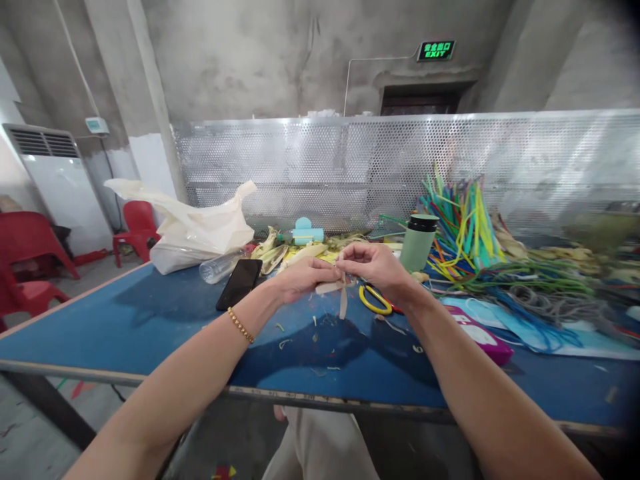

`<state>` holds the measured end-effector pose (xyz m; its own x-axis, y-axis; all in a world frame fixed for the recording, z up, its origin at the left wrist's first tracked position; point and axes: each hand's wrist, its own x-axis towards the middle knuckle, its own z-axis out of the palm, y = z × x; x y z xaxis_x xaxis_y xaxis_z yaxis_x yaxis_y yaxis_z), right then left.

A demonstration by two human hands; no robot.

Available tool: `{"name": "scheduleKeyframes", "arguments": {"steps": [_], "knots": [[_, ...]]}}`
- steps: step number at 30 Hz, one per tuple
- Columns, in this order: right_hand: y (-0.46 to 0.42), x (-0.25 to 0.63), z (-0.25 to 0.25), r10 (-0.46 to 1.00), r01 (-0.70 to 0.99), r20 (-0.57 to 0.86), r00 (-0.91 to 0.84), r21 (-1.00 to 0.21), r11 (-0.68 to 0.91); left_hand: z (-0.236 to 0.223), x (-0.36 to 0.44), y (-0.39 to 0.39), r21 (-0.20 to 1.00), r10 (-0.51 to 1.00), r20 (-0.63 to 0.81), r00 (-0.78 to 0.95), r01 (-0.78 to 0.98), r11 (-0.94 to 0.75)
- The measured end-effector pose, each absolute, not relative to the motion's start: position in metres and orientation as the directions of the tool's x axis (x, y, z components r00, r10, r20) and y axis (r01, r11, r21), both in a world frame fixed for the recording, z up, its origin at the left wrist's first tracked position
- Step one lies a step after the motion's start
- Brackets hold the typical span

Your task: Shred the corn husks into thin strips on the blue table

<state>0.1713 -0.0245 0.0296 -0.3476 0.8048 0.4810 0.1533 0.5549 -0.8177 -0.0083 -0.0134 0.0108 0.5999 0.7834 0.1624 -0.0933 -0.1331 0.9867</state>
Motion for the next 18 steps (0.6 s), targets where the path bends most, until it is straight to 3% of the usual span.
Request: {"name": "scheduleKeyframes", "arguments": {"steps": [11, 14, 18], "knots": [[-0.021, 0.172, 0.030, 0.754, 0.300, 0.618, -0.221, -0.693, 0.656, 0.006, -0.008, -0.005, 0.952, 0.874, 0.253, 0.414, 0.054, -0.301], [-0.021, 0.170, 0.029, 0.671, 0.401, 0.702, -0.240, -0.557, 0.727, 0.005, -0.008, 0.000, 0.961, 0.906, 0.257, 0.337, 0.009, -0.276], [-0.022, 0.167, 0.025, 0.483, 0.517, 0.817, -0.315, -0.279, 0.809, 0.005, -0.007, 0.000, 0.960, 0.910, 0.278, 0.308, -0.114, -0.254]]}}
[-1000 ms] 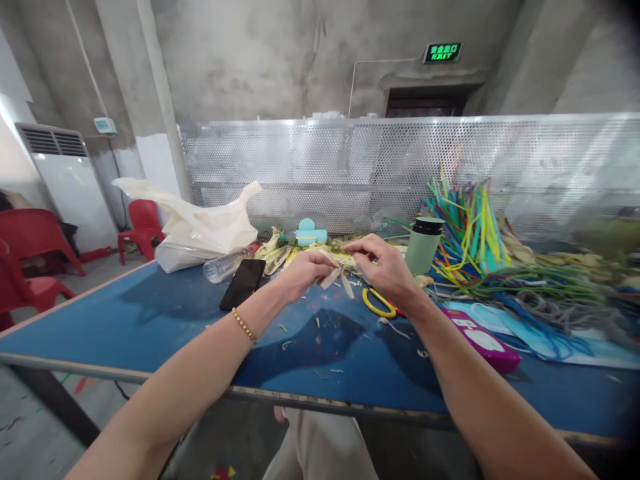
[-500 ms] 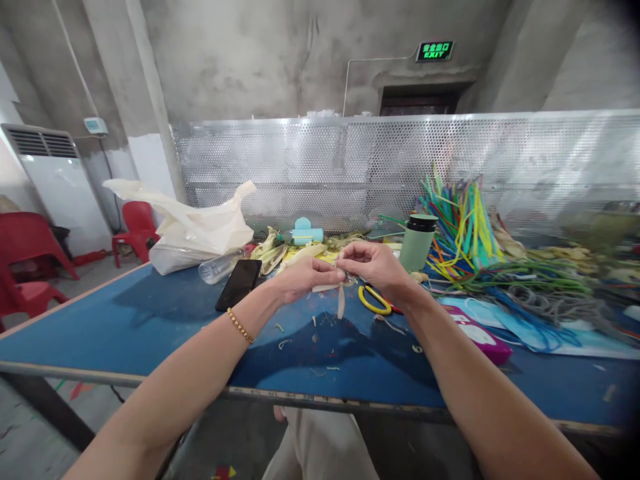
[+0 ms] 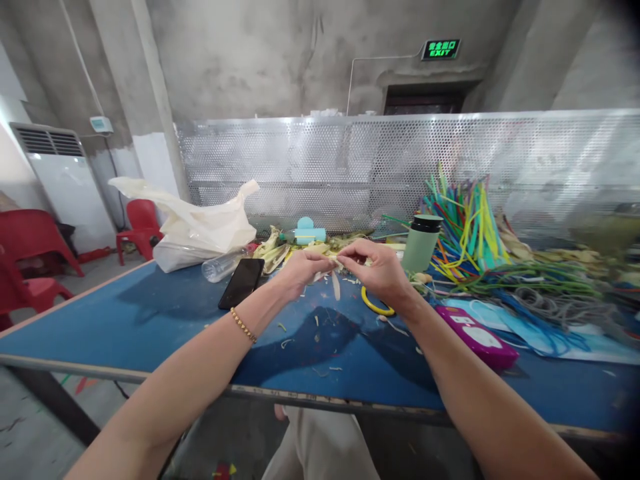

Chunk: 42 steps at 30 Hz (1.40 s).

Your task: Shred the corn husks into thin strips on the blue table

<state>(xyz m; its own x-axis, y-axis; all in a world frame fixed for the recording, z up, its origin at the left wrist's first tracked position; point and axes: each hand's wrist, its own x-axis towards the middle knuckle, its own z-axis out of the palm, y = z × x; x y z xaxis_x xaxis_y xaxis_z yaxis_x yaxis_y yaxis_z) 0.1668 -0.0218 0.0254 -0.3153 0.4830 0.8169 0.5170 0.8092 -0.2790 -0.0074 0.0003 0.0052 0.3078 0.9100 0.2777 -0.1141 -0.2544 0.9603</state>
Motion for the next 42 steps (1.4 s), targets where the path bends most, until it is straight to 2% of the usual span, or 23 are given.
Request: {"name": "scheduleKeyframes", "arguments": {"steps": [4, 12, 33, 42], "knots": [[-0.019, 0.166, 0.020, 0.359, 0.571, 0.847, -0.391, -0.083, 0.817, 0.007, -0.006, -0.001, 0.949, 0.918, 0.271, 0.290, -0.242, -0.204], [-0.014, 0.168, 0.015, 0.283, 0.661, 0.827, -0.486, 0.135, 0.738, 0.010, -0.005, -0.001, 0.905, 0.929, 0.219, 0.299, -0.417, -0.079], [-0.012, 0.168, 0.013, 0.249, 0.671, 0.800, -0.546, 0.240, 0.701, 0.009, -0.007, 0.006, 0.869, 0.935, 0.233, 0.268, -0.488, -0.077], [-0.012, 0.170, 0.015, 0.235, 0.690, 0.790, -0.567, 0.299, 0.659, 0.012, -0.008, 0.001, 0.892, 0.909, 0.276, 0.311, -0.435, -0.122]]}}
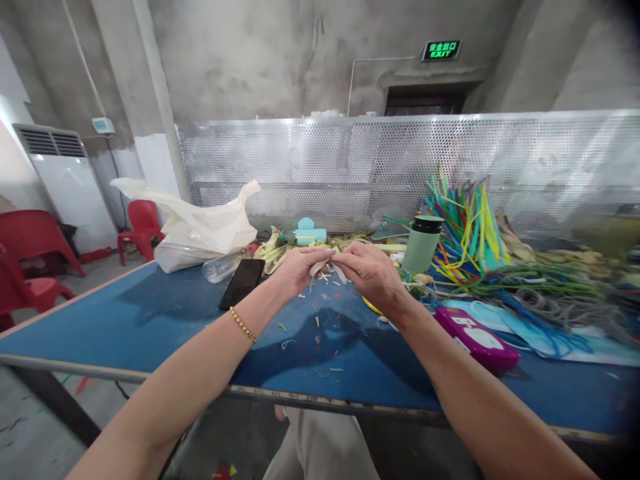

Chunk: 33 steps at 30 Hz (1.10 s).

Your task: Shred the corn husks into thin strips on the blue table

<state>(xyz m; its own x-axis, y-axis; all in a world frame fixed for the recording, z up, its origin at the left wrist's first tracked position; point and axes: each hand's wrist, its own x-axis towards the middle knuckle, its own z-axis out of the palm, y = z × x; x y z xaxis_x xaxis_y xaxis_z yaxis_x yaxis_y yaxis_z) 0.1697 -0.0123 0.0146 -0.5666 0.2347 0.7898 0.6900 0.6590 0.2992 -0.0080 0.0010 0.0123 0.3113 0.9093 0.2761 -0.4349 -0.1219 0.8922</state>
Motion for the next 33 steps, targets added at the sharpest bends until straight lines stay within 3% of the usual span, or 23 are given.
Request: {"name": "scheduleKeyframes", "arguments": {"steps": [5, 11, 15, 19, 24, 33], "knots": [[-0.013, 0.170, 0.016, 0.244, 0.684, 0.779, -0.578, 0.299, 0.665, 0.009, -0.009, 0.004, 0.887, 0.918, 0.275, 0.285, -0.444, -0.128], [-0.017, 0.166, 0.016, 0.274, 0.671, 0.794, -0.543, 0.214, 0.710, 0.010, -0.007, 0.004, 0.882, 0.920, 0.273, 0.282, -0.456, -0.122], [-0.024, 0.166, 0.019, 0.270, 0.732, 0.843, -0.465, 0.195, 0.652, 0.012, -0.005, 0.001, 0.872, 0.928, 0.305, 0.215, -0.455, -0.181], [-0.034, 0.157, 0.021, 0.214, 0.757, 0.826, -0.522, 0.332, 0.563, 0.012, -0.004, 0.002, 0.842, 0.937, 0.332, 0.107, -0.481, -0.243], [-0.040, 0.136, 0.013, 0.223, 0.685, 0.679, -0.699, 0.548, 0.480, 0.009, 0.000, 0.000, 0.814, 0.958, 0.254, 0.133, -0.564, -0.137], [-0.041, 0.136, 0.009, 0.147, 0.687, 0.717, -0.682, 0.559, 0.464, 0.010, 0.007, -0.005, 0.807, 0.960, 0.217, 0.179, -0.586, -0.073]]}}
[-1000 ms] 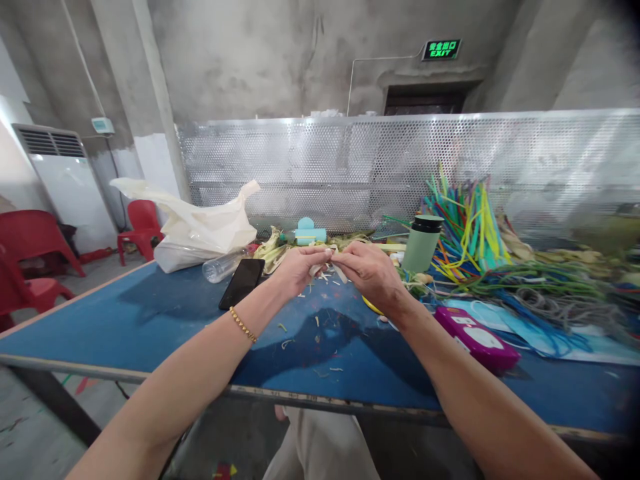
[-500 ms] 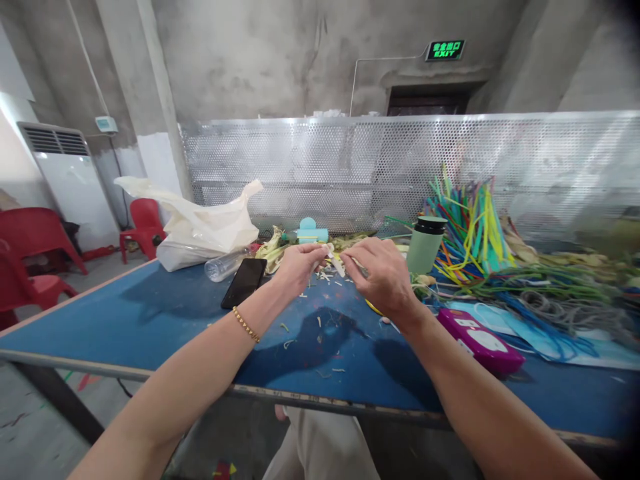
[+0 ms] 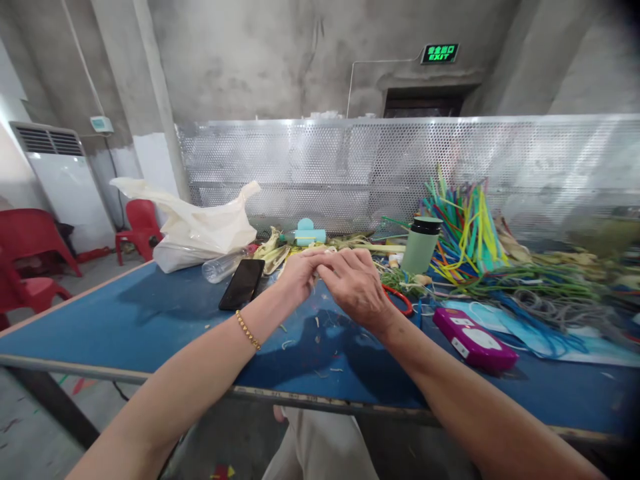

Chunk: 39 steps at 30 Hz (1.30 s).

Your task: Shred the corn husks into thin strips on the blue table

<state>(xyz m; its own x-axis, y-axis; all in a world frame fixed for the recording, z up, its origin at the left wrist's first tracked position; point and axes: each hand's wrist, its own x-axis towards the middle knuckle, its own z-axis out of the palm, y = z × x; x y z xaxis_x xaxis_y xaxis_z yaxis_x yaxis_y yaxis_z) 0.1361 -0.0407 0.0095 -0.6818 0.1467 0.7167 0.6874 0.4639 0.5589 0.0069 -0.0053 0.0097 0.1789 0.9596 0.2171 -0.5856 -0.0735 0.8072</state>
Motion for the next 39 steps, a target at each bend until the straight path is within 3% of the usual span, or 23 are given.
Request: {"name": "scheduleKeyframes", "arguments": {"steps": [3, 10, 15, 20, 28, 39], "knots": [[-0.039, 0.136, 0.009, 0.166, 0.743, 0.791, -0.589, 0.450, 0.495, 0.009, 0.007, -0.005, 0.799, 0.960, 0.234, 0.150, -0.593, -0.102], [-0.034, 0.136, 0.007, 0.271, 0.759, 0.918, -0.290, 0.048, 0.649, 0.007, 0.005, -0.005, 0.817, 0.941, 0.318, 0.115, -0.537, -0.210], [-0.024, 0.138, 0.007, 0.440, 0.541, 0.895, -0.069, -0.337, 0.771, 0.008, 0.004, -0.005, 0.833, 0.929, 0.352, 0.118, -0.493, -0.253], [-0.016, 0.141, 0.008, 0.667, 0.259, 0.744, 0.030, -0.651, 0.714, 0.010, 0.002, -0.006, 0.827, 0.919, 0.352, 0.177, -0.519, -0.217], [-0.010, 0.146, 0.006, 0.798, 0.074, 0.595, 0.095, -0.804, 0.590, 0.015, -0.001, -0.009, 0.853, 0.922, 0.321, 0.216, -0.488, -0.183], [-0.013, 0.141, 0.006, 0.814, 0.024, 0.577, 0.066, -0.817, 0.577, 0.015, -0.003, -0.007, 0.883, 0.934, 0.272, 0.231, -0.446, -0.147]]}}
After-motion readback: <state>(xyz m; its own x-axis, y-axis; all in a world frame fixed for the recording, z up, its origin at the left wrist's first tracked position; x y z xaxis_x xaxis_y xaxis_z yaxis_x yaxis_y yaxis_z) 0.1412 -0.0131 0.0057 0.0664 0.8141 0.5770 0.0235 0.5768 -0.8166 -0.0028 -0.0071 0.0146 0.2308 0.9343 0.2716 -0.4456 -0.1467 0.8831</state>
